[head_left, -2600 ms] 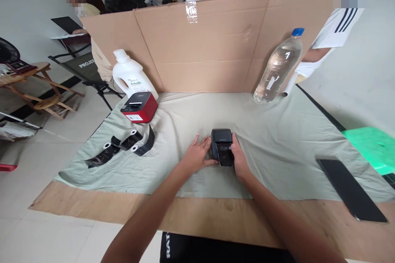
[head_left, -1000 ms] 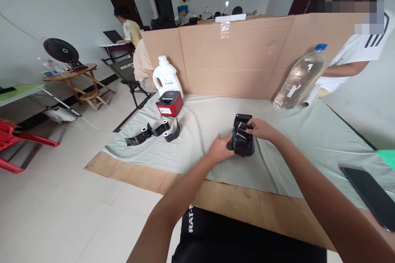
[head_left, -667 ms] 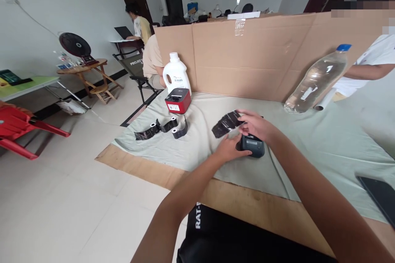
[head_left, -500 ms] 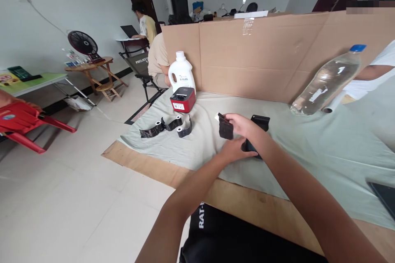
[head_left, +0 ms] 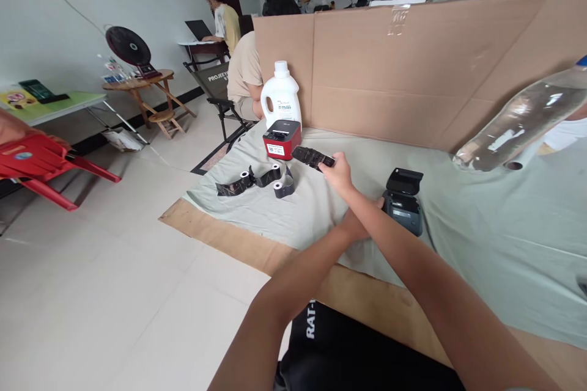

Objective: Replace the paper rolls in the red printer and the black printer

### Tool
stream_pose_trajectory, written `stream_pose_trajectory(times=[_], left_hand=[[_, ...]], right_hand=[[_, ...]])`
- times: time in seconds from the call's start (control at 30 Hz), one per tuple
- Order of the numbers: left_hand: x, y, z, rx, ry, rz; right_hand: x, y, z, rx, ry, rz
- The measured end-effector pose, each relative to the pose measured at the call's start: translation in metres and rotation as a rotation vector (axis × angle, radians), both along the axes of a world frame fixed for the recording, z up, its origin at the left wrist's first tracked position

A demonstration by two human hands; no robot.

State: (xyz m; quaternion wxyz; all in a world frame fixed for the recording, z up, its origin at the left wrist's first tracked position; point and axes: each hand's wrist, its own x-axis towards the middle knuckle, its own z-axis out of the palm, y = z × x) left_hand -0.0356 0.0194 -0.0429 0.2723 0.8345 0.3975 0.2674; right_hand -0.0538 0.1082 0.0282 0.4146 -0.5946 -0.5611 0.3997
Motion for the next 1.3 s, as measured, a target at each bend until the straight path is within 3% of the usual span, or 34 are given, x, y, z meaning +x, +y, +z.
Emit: stream_pose_trajectory(times=[0.13, 0.3, 0.4, 0.5, 0.57, 0.63, 0.73, 0.83, 0.93, 1.03, 1.17, 1.3], left_hand=[[0.003, 0.003, -0.004, -0.037, 0.026, -0.016], [0.003, 0.0, 0.014, -0.114, 0.079, 0.0], [0.0, -0.004, 0.024, -0.128, 0.113, 0.004], [-0.004, -0.009, 0.035, -0.181, 0.14, 0.013], [-0.007, -0.012, 0.044, -0.219, 0.152, 0.023], [-0.009, -0.013, 0.049, -0.247, 0.158, 0.005], [-0.009, -0.01, 0.048, -0.264, 0.162, -0.012], [-0.007, -0.003, 0.035, -0.244, 0.17, -0.007], [-0.005, 0.001, 0.022, -0.196, 0.174, -0.013], [-0.004, -0.003, 0.016, -0.075, 0.07, 0.042], [-0.003, -0.009, 0.017, 0.049, -0.064, 0.106], [0.002, -0.009, 0.023, 0.309, -0.152, 0.148]], right_hand=[[-0.017, -0.003, -0.014, 0.326, -0.5, 0.103], [-0.031, -0.007, -0.026, 0.273, -0.813, 0.166], [-0.032, -0.011, -0.024, 0.283, -0.858, 0.184], [-0.034, -0.021, -0.014, 0.523, -0.831, 0.242], [-0.043, -0.031, -0.007, 0.704, -0.794, 0.43], [-0.058, -0.04, -0.003, 0.783, -0.79, 0.65], [-0.082, -0.051, -0.001, 0.761, -0.853, 0.784], [-0.084, -0.059, 0.004, 0.655, -0.723, 0.753], [-0.047, -0.07, 0.018, 0.434, -0.204, 0.69], [0.028, -0.086, 0.038, 0.197, 0.273, 0.644], [0.156, -0.108, 0.047, 0.054, 0.406, 0.554], [0.248, -0.119, 0.029, 0.073, 0.244, 0.26]])
